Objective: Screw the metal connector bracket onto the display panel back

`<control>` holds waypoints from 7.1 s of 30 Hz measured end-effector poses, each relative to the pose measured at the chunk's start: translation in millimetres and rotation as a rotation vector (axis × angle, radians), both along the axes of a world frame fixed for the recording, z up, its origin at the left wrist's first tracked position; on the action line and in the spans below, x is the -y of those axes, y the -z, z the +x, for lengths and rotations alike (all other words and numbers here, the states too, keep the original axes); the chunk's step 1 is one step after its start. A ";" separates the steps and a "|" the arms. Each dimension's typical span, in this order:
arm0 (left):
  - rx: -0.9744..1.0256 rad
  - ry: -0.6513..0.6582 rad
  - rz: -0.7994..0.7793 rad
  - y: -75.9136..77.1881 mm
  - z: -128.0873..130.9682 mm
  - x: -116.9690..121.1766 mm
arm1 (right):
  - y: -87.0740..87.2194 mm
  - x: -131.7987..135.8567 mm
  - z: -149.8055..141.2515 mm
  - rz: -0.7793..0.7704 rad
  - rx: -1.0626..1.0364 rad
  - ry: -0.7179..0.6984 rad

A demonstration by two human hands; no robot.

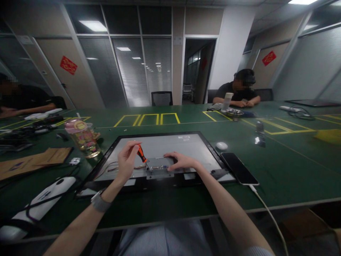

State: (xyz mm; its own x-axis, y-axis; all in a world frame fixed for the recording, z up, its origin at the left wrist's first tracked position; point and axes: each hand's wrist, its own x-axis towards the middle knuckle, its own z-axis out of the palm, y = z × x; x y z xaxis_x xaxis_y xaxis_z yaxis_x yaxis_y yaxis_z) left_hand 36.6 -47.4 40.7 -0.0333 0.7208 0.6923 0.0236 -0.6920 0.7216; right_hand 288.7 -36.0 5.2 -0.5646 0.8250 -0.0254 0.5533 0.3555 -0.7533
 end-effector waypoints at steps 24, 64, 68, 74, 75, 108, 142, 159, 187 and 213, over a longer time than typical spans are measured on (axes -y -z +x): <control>0.073 0.196 -0.150 6.6 0.9 -4.9 | 0.4 -0.4 0.4 -0.002 0.013 0.000; 0.001 -0.066 0.025 1.3 0.7 -3.6 | 0.8 -1.1 1.4 -0.028 0.012 -0.002; 0.033 0.039 -0.054 2.7 0.5 -2.9 | 1.0 -1.2 0.7 -0.030 0.021 0.016; 0.068 0.090 -0.050 3.7 1.1 -3.8 | -1.2 0.6 0.3 -0.024 0.013 0.009; 0.044 0.051 -0.025 2.9 1.2 -3.4 | -1.4 0.9 0.3 -0.023 0.012 0.008; -0.019 -0.005 -0.002 1.5 1.2 1.1 | -2.5 1.0 -1.0 -0.020 0.009 0.009; -0.007 0.032 -0.012 0.9 1.1 0.4 | -0.6 -0.7 0.1 0.002 0.019 -0.004; 0.026 0.089 -0.020 3.0 0.5 -1.0 | -2.5 1.1 -0.5 -0.020 0.012 0.006; 0.020 0.062 -0.060 2.5 0.6 -0.9 | -3.9 1.5 -1.9 -0.024 0.024 0.006; -0.013 0.131 -0.103 5.5 2.5 -1.0 | -1.2 0.6 -0.8 -0.025 0.013 0.016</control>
